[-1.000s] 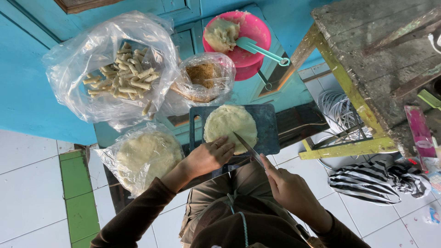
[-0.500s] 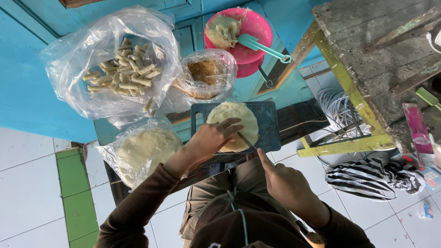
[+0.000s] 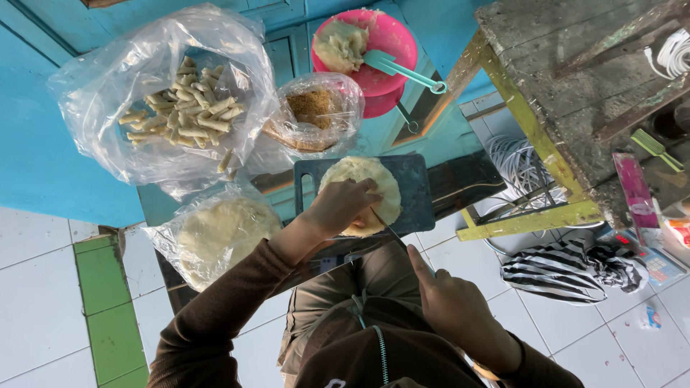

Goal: The person unwraps a round dough block from plastic wrap, places it on a cutting board, and cuts it into slices with a knife. They then pick up the cut pieces and press and shape them by hand, setting shaped pieces on the board.

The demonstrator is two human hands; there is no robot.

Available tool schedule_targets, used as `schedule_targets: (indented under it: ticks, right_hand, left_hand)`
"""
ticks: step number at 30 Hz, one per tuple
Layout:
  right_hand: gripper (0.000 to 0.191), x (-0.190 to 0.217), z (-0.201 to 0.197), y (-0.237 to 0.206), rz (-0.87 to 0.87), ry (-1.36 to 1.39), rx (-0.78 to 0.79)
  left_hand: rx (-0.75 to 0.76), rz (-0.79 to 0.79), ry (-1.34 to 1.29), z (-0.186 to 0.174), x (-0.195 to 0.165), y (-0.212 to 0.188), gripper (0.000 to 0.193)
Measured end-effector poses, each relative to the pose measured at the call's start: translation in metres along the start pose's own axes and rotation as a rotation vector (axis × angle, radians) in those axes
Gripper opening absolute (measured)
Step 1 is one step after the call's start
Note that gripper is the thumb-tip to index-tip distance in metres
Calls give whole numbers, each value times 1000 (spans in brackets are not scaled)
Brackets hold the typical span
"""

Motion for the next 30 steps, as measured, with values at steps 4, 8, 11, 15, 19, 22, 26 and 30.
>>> schedule_targets:
  ticks: [4,8,11,15,19,22,26,30]
  right_hand:
    - [73,-3,7,-7,30,-18,59]
    - [71,-5,15,-10,41,28,31]
    - [71,-8,18,-8,41,84,-4]
    - [67,-9,20,9,40,140,-20]
    - [64,-3,18,19,-6,146,-55]
    - [68,-7,16,8,42,122,11]
    - [69,-12,11,-13,40,120,32]
    - [69,-15,10,-18,42,109,41]
  left_hand:
    - [19,-9,-24,2,1,0,55]
    - [29,10,-20,4,2,-2,57]
    - [-20,38,-75,3,4,-3,61]
    - [-23,35,-90,4,4,-2,60]
    - [-7,14,-77,5,3,-2,57]
    - [28,-11,-87,6,3,-1,57]
    - [49,-19,-98,3,5,-2,57]
    - [5,9,-92,-3,2,-5,60]
Point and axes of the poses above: each hand's wrist, its own y-axis towards the middle knuckle, its own z-axis out of the palm, x = y × z, the point moved 5 cm from there along y, towards the middle knuckle, and after that the axes turned 7 degrees about z, right-handed, at the moved point
